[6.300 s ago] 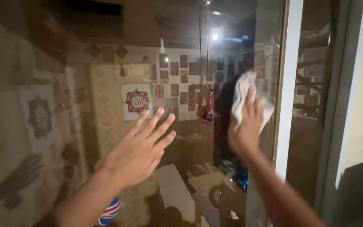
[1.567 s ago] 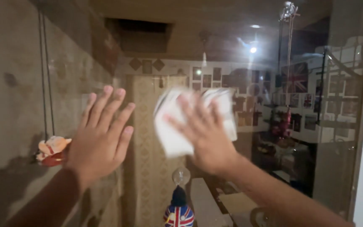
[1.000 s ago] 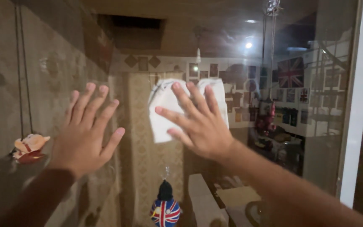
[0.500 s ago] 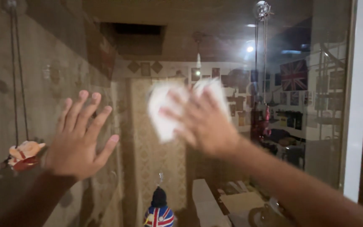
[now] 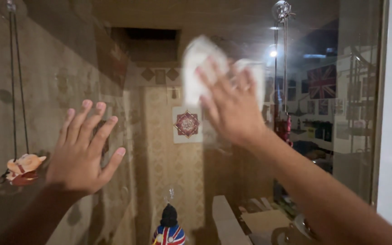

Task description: Cleaning a glass window pane using a cleaning spray and a cloth.

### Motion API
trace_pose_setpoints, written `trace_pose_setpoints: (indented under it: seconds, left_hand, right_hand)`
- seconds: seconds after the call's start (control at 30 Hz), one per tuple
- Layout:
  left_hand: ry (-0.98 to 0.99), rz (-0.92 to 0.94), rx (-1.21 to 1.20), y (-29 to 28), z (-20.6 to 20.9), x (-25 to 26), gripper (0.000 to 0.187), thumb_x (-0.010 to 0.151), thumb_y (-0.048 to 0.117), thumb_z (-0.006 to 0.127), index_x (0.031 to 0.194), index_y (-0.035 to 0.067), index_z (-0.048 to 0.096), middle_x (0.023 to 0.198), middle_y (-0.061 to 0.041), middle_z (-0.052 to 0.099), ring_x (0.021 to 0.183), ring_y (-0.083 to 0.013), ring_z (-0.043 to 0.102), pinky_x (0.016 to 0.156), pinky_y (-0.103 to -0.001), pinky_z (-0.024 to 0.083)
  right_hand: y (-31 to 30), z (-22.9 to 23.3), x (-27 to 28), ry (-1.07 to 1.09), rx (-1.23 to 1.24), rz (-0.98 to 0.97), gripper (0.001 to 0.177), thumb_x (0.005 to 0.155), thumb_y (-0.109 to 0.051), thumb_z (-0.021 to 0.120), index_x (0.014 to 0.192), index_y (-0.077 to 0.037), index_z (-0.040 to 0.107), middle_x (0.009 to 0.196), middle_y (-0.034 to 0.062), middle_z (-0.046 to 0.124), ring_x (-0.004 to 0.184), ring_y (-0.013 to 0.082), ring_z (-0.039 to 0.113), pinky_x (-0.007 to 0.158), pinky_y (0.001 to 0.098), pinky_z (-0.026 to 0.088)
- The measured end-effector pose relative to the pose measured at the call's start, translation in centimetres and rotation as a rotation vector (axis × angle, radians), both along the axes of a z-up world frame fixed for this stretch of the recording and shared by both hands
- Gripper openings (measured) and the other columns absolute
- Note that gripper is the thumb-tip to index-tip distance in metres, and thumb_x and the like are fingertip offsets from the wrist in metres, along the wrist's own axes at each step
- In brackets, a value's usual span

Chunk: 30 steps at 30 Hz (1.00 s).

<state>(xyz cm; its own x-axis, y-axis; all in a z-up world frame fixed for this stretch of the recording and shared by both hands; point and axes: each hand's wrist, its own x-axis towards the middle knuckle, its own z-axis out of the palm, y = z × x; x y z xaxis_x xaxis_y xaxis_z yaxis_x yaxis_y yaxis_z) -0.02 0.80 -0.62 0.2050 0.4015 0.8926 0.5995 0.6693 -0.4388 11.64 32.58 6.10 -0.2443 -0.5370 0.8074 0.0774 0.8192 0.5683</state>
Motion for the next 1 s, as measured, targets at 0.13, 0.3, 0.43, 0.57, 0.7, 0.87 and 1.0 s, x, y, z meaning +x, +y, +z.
trace_pose_setpoints:
  seconds: [0.13, 0.3, 0.43, 0.57, 0.7, 0.87, 1.0]
  left_hand:
    - [-0.003, -0.011, -0.001, 0.1, -0.1, -0.1, 0.064, 0.093, 0.042, 0.055, 0.143, 0.002, 0.049, 0.158, -0.025, 0.038, 0.154, -0.0418, 0.026, 0.126, -0.060, 0.019]
    - [-0.005, 0.091, -0.011, 0.0, 0.2, -0.8, 0.068, 0.091, 0.045, 0.055, 0.142, 0.000, 0.049, 0.158, -0.026, 0.038, 0.152, -0.0416, 0.026, 0.125, -0.059, 0.018]
    - [0.005, 0.068, -0.016, -0.3, 0.3, -0.1, 0.067, 0.092, 0.044, 0.056, 0.142, 0.000, 0.049, 0.157, -0.026, 0.038, 0.152, -0.0421, 0.027, 0.125, -0.059, 0.017]
    - [0.016, 0.000, -0.020, -0.1, 0.2, 0.2, 0.067, 0.092, 0.042, 0.056, 0.143, 0.000, 0.049, 0.157, -0.025, 0.038, 0.152, -0.0425, 0.027, 0.126, -0.059, 0.017]
    - [0.013, 0.038, -0.014, -0.2, 0.2, 0.1, 0.068, 0.091, 0.043, 0.057, 0.143, 0.001, 0.050, 0.158, -0.026, 0.037, 0.152, -0.0418, 0.027, 0.125, -0.058, 0.017]
    - [0.005, 0.049, 0.002, -0.1, 0.1, 0.2, 0.066, 0.092, 0.043, 0.057, 0.144, 0.004, 0.050, 0.159, -0.023, 0.038, 0.153, -0.0397, 0.027, 0.126, -0.057, 0.017]
    - [-0.010, 0.019, 0.009, -0.2, 0.1, 0.6, 0.064, 0.094, 0.043, 0.056, 0.145, 0.005, 0.049, 0.159, -0.021, 0.038, 0.154, -0.0389, 0.026, 0.128, -0.055, 0.017]
  right_hand:
    - [-2.1, -3.3, -1.3, 0.175, -0.373, 0.009, 0.055, 0.110, -0.035, 0.038, 0.163, -0.021, 0.029, 0.171, 0.0075, 0.024, 0.156, 0.0378, 0.017, 0.125, 0.0639, 0.012]
    - [-2.7, -5.4, -1.6, -0.240, 0.075, 0.191, 0.058, 0.106, -0.036, 0.045, 0.161, -0.025, 0.031, 0.171, 0.0011, 0.022, 0.158, 0.0364, 0.012, 0.126, 0.0630, 0.003]
    - [-2.2, 0.8, 1.0, -0.079, -0.236, -0.005, 0.063, 0.104, -0.031, 0.042, 0.161, -0.014, 0.021, 0.166, 0.0179, 0.015, 0.150, 0.0422, 0.008, 0.118, 0.0659, -0.001]
    - [-2.2, -3.8, -2.0, -0.009, -0.376, 0.042, 0.062, 0.108, -0.019, 0.034, 0.167, -0.014, 0.016, 0.165, 0.0189, 0.029, 0.155, 0.0413, 0.019, 0.130, 0.0653, 0.002]
    - [-3.3, -5.7, -1.3, -0.279, 0.160, 0.205, 0.064, 0.108, -0.038, 0.043, 0.164, -0.017, 0.020, 0.172, 0.0109, 0.027, 0.157, 0.0409, 0.022, 0.127, 0.0644, 0.007]
    - [-0.8, 0.9, 0.1, -0.004, -0.219, -0.020, 0.066, 0.107, -0.038, 0.046, 0.163, -0.017, 0.018, 0.170, 0.0108, 0.024, 0.153, 0.0447, 0.016, 0.122, 0.0673, 0.000]
    - [-1.7, -6.1, -2.9, 0.108, 0.057, -0.004, 0.062, 0.106, -0.039, 0.051, 0.160, -0.027, 0.022, 0.174, 0.0010, 0.025, 0.162, 0.0317, 0.017, 0.131, 0.0625, 0.003]
